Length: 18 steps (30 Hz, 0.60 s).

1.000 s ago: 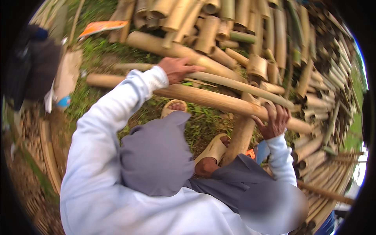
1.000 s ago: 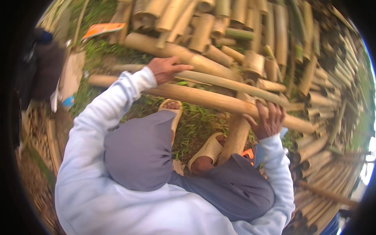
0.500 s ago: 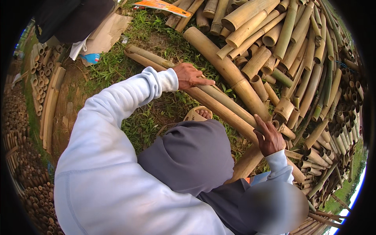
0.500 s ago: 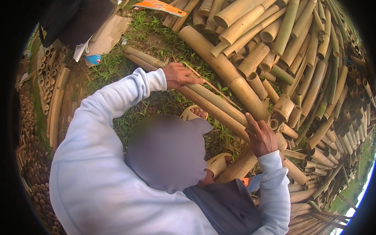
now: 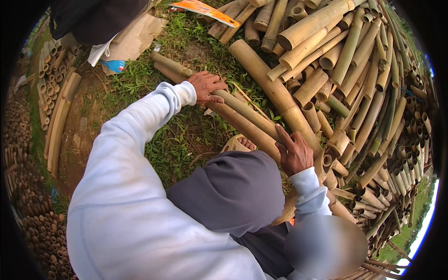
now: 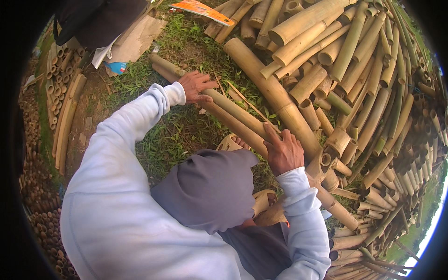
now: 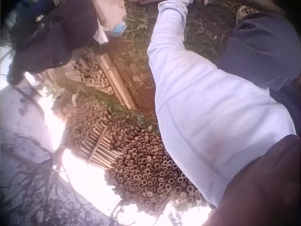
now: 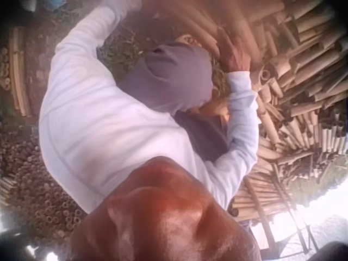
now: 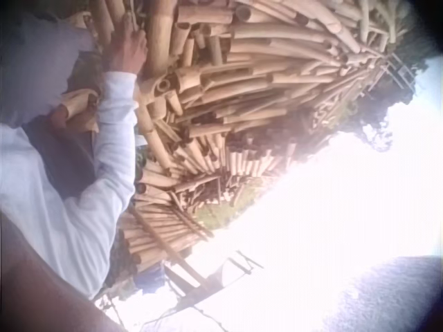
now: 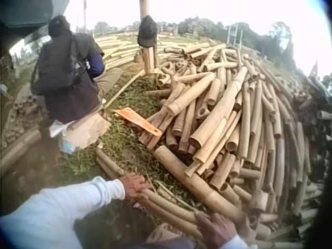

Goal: The person sits on the ground and uses a hand saw to cut bamboo poles into shorter sections. They repeatedly position a pole, saw through it, and set the cut pieces aside among a large pile of bamboo.

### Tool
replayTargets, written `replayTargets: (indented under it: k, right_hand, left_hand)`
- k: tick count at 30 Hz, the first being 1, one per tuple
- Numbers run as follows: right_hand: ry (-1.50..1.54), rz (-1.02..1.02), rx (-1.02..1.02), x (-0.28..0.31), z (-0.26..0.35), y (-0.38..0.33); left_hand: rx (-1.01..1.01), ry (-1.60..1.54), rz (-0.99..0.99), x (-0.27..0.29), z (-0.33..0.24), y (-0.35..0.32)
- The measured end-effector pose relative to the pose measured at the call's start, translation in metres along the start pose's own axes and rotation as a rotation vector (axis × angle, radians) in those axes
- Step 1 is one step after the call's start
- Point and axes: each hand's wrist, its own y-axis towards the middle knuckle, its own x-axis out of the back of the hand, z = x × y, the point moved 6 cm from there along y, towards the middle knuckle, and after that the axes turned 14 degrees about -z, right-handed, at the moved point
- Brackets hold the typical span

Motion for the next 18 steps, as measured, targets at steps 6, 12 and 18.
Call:
replayTargets:
  k: [6, 12, 18]
  right_hand:
    - [0.085, 0.038, -0.054, -0.017, -0.013, -0.027]
    - [0.126, 0.040, -0.171, -0.040, -0.019, -0.041]
    - [0.029, -0.123, -0.139, -0.020, -0.048, -0.062]
  left_hand:
    - [-0.014, 0.035, -0.001, -0.008, -0.017, -0.008]
    - [-0.140, -0.091, 0.014, -0.028, -0.089, 0.006]
    - [-0.148, -0.070, 0.040, -0.048, -0.104, 0.021]
